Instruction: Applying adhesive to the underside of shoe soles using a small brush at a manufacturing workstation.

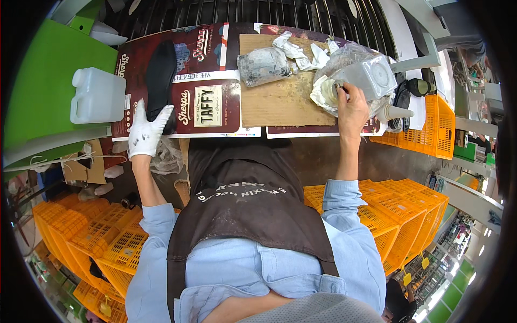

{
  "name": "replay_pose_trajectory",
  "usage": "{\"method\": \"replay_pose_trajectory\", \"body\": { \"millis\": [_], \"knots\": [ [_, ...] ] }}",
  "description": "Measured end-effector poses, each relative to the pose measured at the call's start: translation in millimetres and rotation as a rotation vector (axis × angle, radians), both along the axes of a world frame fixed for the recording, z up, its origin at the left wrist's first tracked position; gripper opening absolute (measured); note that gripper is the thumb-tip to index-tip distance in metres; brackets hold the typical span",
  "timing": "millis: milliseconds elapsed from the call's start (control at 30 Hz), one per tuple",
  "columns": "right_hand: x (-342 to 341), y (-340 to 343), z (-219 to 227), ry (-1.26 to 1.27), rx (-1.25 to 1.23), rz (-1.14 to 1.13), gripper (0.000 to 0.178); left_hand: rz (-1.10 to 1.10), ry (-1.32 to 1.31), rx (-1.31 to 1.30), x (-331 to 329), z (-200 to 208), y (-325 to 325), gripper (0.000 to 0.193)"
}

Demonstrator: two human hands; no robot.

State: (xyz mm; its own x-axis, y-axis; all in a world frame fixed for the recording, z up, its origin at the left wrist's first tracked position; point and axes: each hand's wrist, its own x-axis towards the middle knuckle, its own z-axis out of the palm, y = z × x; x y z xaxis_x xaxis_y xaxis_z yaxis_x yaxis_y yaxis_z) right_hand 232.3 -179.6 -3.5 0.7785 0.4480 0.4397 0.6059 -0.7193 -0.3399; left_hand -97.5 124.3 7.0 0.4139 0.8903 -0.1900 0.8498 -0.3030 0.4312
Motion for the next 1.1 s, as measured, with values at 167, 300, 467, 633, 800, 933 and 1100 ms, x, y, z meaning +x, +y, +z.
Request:
{"method": "replay_pose_trajectory", "body": {
  "millis": [167, 300, 467, 633, 800, 933, 1100],
  "knots": [
    [-2, -1, 2, 0.001, -0.065, 0.012, 0.018, -0.125, 0.05, -0.021, 3, 7, -12, 0.089],
    [0, -2, 7, 0.015, -0.111, 0.007, 0.018, -0.079, 0.039, 0.016, 4, 8, -14, 0.079],
    [2, -1, 9, 0.034, -0.097, 0.009, 0.018, -0.048, -0.012, 0.213, 3, 11, -16, 0.067],
    [2, -2, 7, 0.046, -0.076, 0.021, 0.02, 0.007, -0.11, 0.196, 0, 17, -10, 0.071],
    [0, -12, 3, 0.053, 0.12, 0.013, 0.025, 0.179, -0.585, -0.206, -10, 13, 12, 0.074],
    [-2, -22, -4, 0.222, 0.339, -0.046, 0.026, 0.445, -1.109, -0.751, -25, 4, 30, 0.04],
    [-1, -26, -13, 0.328, 0.55, 0.01, 0.026, 0.634, -1.632, -1.481, -36, -5, 42, 0.034]
  ]
}}
